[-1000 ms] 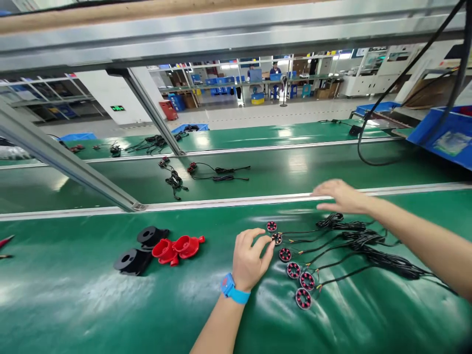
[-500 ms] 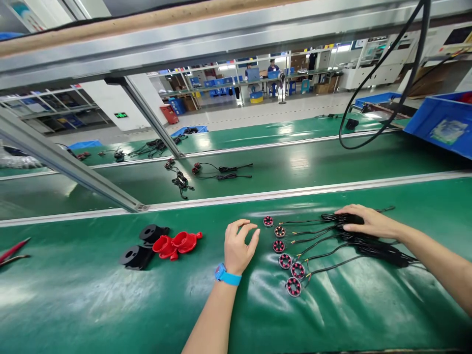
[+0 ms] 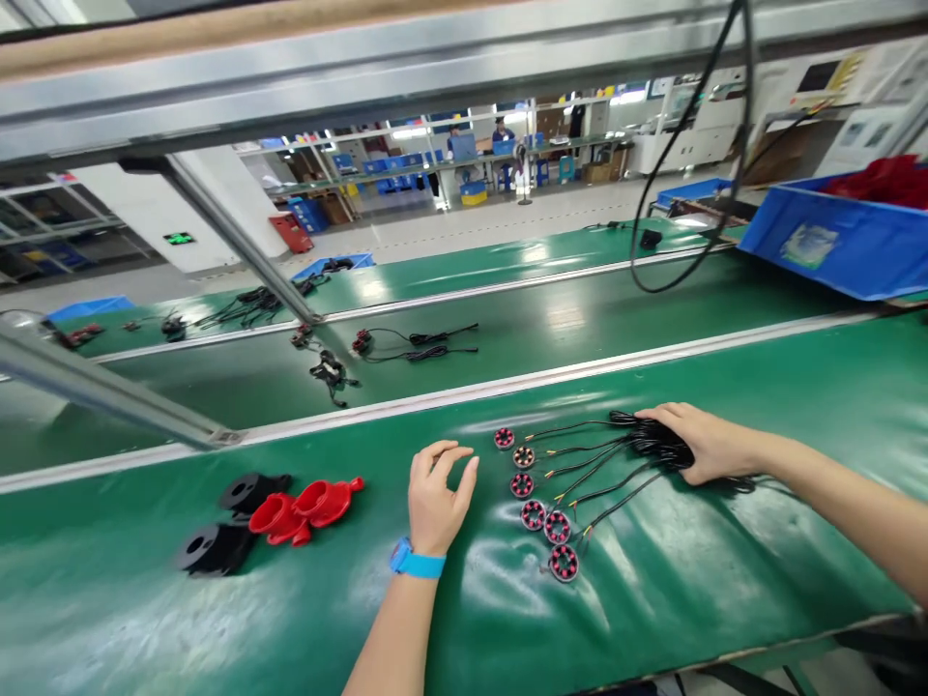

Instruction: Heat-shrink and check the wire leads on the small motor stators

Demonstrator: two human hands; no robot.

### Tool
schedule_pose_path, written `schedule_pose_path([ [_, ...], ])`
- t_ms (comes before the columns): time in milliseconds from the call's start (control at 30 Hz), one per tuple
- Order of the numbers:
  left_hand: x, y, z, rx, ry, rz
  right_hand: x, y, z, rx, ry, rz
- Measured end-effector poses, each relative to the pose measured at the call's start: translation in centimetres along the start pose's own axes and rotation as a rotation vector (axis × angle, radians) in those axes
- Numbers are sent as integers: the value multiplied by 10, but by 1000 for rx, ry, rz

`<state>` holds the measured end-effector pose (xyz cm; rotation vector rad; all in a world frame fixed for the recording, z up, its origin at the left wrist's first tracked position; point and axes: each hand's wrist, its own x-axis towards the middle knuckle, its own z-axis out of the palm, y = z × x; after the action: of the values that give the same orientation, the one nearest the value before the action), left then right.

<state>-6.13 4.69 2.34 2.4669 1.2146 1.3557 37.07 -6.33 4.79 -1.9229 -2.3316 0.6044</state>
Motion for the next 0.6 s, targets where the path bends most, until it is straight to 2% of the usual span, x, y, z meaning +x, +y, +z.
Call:
schedule_pose_path([
  [133,2,-6,1,14,18,78,-2,-11,-1,71,38,94],
  [233,3,-12,2,25,44,138,-5,-4,-1,135,106,195],
  [333,2,-17,3,25,40,174,-12,24,-5,151,230,287],
  [433,1,-18,3,36,26,164,-30,65,-13,139,343,410],
  [600,-1,-15,5,17,14,151,-103,126,-31,62,552,650],
])
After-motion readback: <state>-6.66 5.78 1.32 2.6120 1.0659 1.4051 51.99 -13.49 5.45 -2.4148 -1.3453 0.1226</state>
